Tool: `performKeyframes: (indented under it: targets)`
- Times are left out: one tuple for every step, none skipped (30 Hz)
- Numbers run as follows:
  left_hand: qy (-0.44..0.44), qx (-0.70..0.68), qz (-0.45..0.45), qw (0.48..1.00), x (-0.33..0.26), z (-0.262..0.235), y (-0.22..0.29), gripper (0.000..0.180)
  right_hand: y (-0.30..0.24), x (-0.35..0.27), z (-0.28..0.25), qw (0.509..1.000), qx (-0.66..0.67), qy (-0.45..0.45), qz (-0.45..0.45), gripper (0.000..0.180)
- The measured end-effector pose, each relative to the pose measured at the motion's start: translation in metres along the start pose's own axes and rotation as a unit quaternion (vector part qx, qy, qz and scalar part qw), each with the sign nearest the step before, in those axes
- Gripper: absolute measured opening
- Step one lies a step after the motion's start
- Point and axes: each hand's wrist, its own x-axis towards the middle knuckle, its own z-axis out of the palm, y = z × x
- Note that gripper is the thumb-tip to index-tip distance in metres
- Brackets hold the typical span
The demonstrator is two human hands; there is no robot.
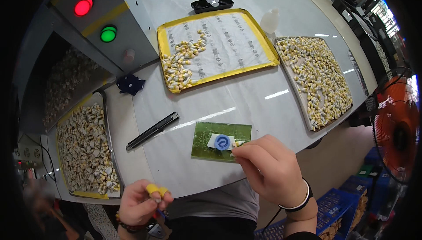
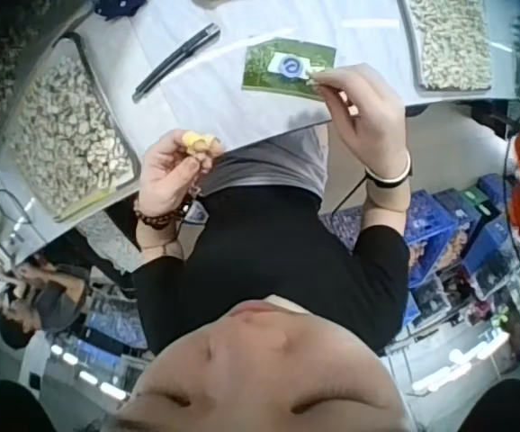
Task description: The person sits at a workstation and repeatedly picks up small, white, spiral-shaped objects from a tray. They use a yellow tool to manipulate and assemble these objects, occasionally picking up a small white component from a green mat. The assembled items are placed back onto the tray.
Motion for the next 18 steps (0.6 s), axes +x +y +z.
performKeyframes:
  targets:
    - [-0.004, -0.042, 0.036, 0.998, 0.009, 0.001, -0.009, 0.026, -0.002, 0.002, 0.0, 1.0, -0.019, -0.008, -0.004, 0.018]
    - [-0.009, -0.084, 0.072, 0.994, 0.015, 0.004, -0.014, 0.027, -0.005, 0.004, 0.002, 0.999, -0.028, 0.0, -0.017, 0.018]
    - [0.021, -0.085, 0.069, 0.994, 0.019, 0.01, -0.017, 0.028, -0.006, 0.005, 0.003, 0.999, -0.042, 0.008, -0.027, 0.018]
    - [0.05, -0.085, 0.065, 0.993, 0.022, 0.018, -0.017, 0.029, -0.006, 0.006, 0.003, 0.998, -0.056, 0.016, -0.038, 0.018]
    - [0.08, -0.085, 0.061, 0.991, 0.024, 0.021, -0.017, 0.03, -0.007, 0.005, 0.002, 0.997, -0.067, 0.001, -0.041, 0.018]
    - [0.078, -0.075, 0.053, 0.993, 0.024, 0.02, -0.02, 0.028, -0.008, 0.004, -0.001, 0.996, -0.08, -0.011, -0.043, 0.017]
    - [0.046, -0.079, 0.053, 0.994, 0.024, 0.018, -0.021, 0.026, -0.009, 0.004, -0.003, 0.994, -0.092, -0.024, -0.045, 0.017]
    - [0.014, -0.082, 0.053, 0.995, 0.024, 0.015, -0.02, 0.024, -0.011, 0.004, -0.005, 0.994, -0.094, -0.027, -0.042, 0.018]
    - [-0.016, -0.086, 0.053, 0.995, 0.024, 0.013, -0.022, 0.022, -0.012, 0.004, -0.004, 0.994, -0.094, -0.031, -0.038, 0.018]
    - [-0.015, -0.063, 0.065, 0.996, 0.024, 0.013, -0.023, 0.021, -0.013, 0.004, -0.003, 0.994, -0.095, -0.036, -0.034, 0.018]
    - [-0.015, -0.04, 0.077, 0.996, 0.024, 0.015, -0.022, 0.019, -0.013, 0.005, -0.002, 0.994, -0.1, -0.039, -0.034, 0.018]
    - [-0.016, -0.018, 0.09, 0.996, 0.025, 0.016, -0.022, 0.019, -0.014, 0.006, -0.001, 0.993, -0.106, -0.042, -0.035, 0.018]
    - [-0.023, -0.005, 0.072, 0.997, 0.024, 0.015, -0.022, 0.02, -0.013, 0.008, 0.0, 0.992, -0.112, -0.044, -0.036, 0.018]
    - [-0.03, 0.007, 0.054, 0.998, 0.022, 0.011, -0.022, 0.023, -0.012, 0.01, 0.001, 0.991, -0.119, -0.049, -0.043, 0.018]
    - [-0.036, 0.021, 0.037, 0.998, 0.02, 0.008, -0.021, 0.027, -0.011, 0.012, 0.003, 0.989, -0.126, -0.055, -0.051, 0.018]
    - [-0.035, 0.028, 0.042, 0.998, 0.019, 0.005, -0.024, 0.029, -0.01, 0.015, 0.004, 0.988, -0.132, -0.06, -0.059, 0.018]
    - [-0.034, 0.035, 0.048, 0.998, 0.018, 0.001, -0.029, 0.033, -0.009, 0.017, 0.006, 0.986, -0.14, -0.063, -0.063, 0.018]
    - [-0.032, 0.042, 0.053, 0.997, 0.018, -0.001, -0.033, 0.036, -0.008, 0.019, 0.008, 0.985, -0.146, -0.066, -0.066, 0.019]
